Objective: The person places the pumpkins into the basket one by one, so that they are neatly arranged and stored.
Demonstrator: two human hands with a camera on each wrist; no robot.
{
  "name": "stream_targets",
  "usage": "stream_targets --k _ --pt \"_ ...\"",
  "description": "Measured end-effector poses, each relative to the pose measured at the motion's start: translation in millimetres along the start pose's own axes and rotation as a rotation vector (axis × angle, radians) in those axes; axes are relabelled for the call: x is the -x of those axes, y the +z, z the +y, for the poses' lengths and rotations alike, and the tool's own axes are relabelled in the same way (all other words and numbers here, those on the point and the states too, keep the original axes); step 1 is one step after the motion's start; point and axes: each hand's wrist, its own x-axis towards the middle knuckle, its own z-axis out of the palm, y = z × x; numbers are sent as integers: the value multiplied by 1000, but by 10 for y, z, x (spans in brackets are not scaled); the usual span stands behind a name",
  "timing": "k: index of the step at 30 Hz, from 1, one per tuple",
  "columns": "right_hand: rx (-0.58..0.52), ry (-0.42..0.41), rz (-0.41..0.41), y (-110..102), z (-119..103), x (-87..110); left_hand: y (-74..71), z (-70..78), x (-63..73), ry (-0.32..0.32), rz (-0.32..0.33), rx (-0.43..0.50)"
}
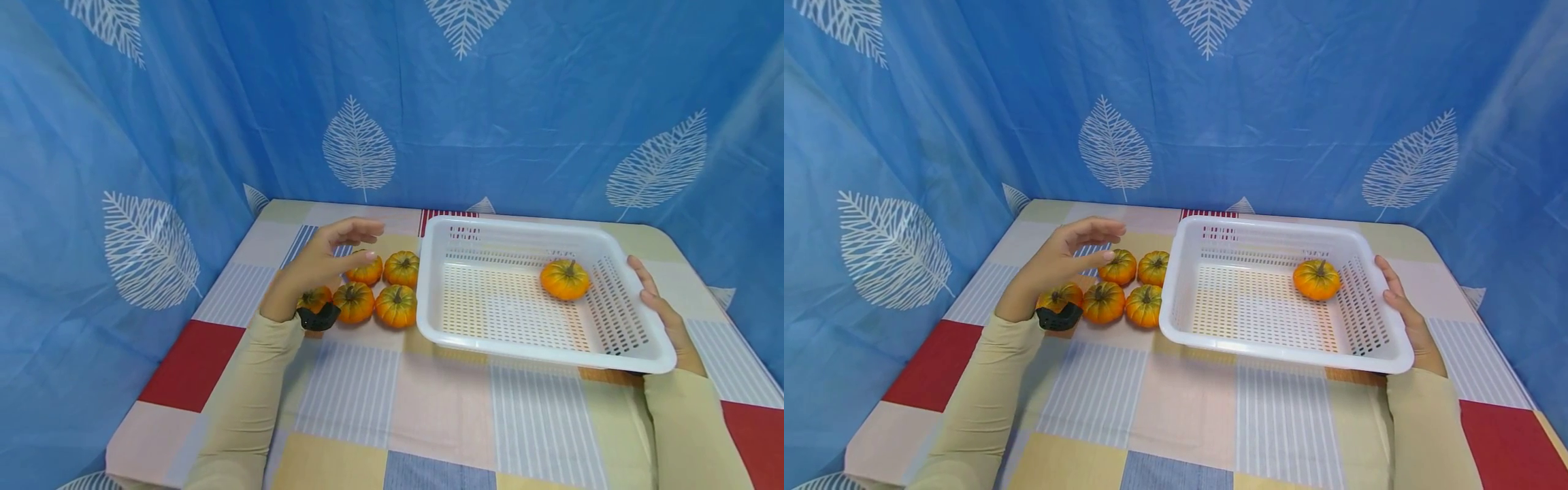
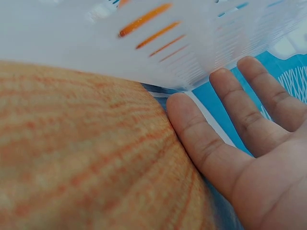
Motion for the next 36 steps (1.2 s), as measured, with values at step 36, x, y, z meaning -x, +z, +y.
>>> stream_targets --k 36 --pt "-88 -77 4 29 27 2 -612 -799 502 -289 135 12"
